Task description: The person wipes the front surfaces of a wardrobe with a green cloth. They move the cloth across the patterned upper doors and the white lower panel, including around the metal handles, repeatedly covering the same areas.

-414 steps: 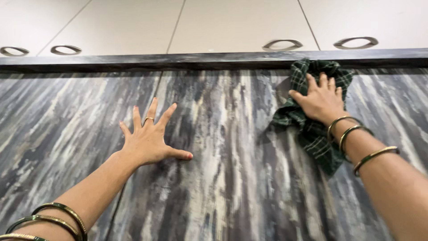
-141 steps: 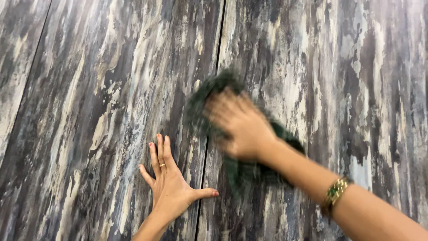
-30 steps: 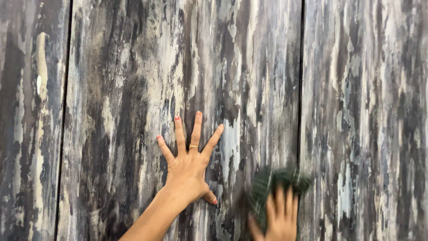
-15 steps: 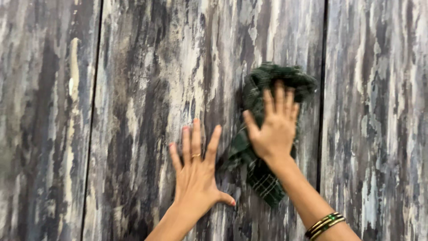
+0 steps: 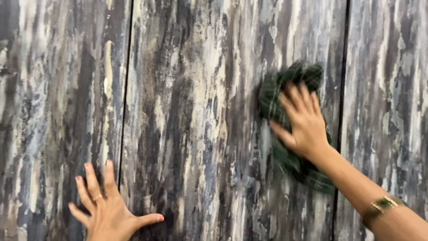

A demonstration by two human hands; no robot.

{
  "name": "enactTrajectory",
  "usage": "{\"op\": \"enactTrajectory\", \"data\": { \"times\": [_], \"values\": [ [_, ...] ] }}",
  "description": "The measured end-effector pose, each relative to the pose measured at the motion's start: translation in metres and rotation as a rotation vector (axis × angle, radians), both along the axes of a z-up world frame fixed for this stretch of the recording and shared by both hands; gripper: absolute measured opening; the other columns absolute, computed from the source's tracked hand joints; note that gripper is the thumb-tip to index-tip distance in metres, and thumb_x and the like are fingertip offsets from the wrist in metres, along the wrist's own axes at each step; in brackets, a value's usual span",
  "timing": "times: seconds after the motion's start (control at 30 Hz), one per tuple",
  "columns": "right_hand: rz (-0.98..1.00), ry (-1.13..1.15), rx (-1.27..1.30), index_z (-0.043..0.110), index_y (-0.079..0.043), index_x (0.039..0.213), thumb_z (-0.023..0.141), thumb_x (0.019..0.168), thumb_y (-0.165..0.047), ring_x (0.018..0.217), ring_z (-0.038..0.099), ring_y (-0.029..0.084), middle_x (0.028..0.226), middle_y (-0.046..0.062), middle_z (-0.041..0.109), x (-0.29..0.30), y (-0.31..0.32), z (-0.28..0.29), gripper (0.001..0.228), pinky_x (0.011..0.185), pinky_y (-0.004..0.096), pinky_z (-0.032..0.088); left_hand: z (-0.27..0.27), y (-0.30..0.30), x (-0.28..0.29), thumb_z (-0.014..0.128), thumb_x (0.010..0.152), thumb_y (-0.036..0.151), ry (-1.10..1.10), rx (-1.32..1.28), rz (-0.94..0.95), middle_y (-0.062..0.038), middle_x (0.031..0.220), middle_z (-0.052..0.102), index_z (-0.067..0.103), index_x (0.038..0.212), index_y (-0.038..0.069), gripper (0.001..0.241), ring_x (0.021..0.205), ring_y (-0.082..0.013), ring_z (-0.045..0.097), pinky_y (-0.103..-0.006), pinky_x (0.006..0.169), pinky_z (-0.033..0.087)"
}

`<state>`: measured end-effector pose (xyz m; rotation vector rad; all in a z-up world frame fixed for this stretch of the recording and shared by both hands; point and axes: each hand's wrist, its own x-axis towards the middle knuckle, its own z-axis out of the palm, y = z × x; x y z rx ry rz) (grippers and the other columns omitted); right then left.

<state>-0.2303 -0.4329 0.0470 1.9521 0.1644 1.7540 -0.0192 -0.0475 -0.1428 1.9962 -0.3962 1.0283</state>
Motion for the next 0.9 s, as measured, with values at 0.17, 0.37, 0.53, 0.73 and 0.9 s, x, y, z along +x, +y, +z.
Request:
{"op": "enactTrajectory", "data": {
  "times": [0.17, 0.37, 0.53, 0.73, 0.9],
  "values": [
    [-0.004, -0.056, 0.188, 0.03, -0.013, 0.16, 0.054, 0.1, -0.059, 0.159, 0.007, 0.035, 0.172, 0.015, 0.016, 0.055, 0.088, 0.033, 0.08, 0.128, 0.052, 0.002, -0.009, -0.001, 0.013, 0.091, 0.017, 0.08, 0.027, -0.009, 0.013, -0.005, 0.168, -0.024, -0.005, 0.158, 0.028, 0.178, 0.151, -0.0368, -0.025, -0.083, 0.103, -0.004],
    [-0.311, 0.705, -0.287, 0.016, -0.027, 0.161, 0.062, 0.082, -0.062, 0.152, 0.001, 0.035, 0.171, 0.013, 0.01, 0.063, 0.16, -0.071, 0.098, 0.12, 0.058, 0.0, -0.024, 0.005, 0.006, 0.09, 0.019, 0.08, 0.004, -0.035, -0.002, -0.007, 0.169, -0.02, -0.001, 0.159, 0.028, 0.175, 0.149, -0.0341, -0.023, -0.082, 0.106, -0.005],
    [0.026, 0.892, -0.689, 0.026, -0.026, 0.158, 0.067, 0.082, -0.057, 0.154, 0.015, 0.035, 0.166, 0.009, 0.025, 0.059, 0.163, -0.074, 0.092, 0.122, 0.06, 0.007, -0.03, 0.023, 0.014, 0.09, 0.017, 0.079, 0.05, 0.043, -0.013, -0.012, 0.167, -0.026, -0.002, 0.161, 0.031, 0.178, 0.15, -0.0398, -0.028, -0.0834, 0.101, -0.006],
    [-0.105, 0.214, -0.062, 0.026, -0.019, 0.16, 0.051, 0.099, -0.065, 0.156, 0.006, 0.032, 0.17, 0.013, 0.014, 0.085, 0.17, 0.072, 0.08, 0.125, 0.053, 0.003, -0.039, 0.021, 0.027, 0.088, 0.016, 0.084, 0.011, 0.056, -0.033, -0.015, 0.166, -0.027, -0.002, 0.165, 0.032, 0.182, 0.15, -0.0411, -0.03, -0.0851, 0.098, -0.009],
    [-0.113, 0.141, -0.01, 0.025, -0.021, 0.161, 0.046, 0.099, -0.066, 0.156, 0.002, 0.03, 0.17, 0.011, 0.012, 0.109, 0.216, 0.073, 0.08, 0.126, 0.052, 0.003, -0.054, 0.035, 0.04, 0.088, 0.018, 0.084, -0.074, 0.157, -0.095, -0.018, 0.165, -0.027, 0.0, 0.164, 0.031, 0.178, 0.148, -0.0459, -0.03, -0.085, 0.095, -0.012]
  ]
}}
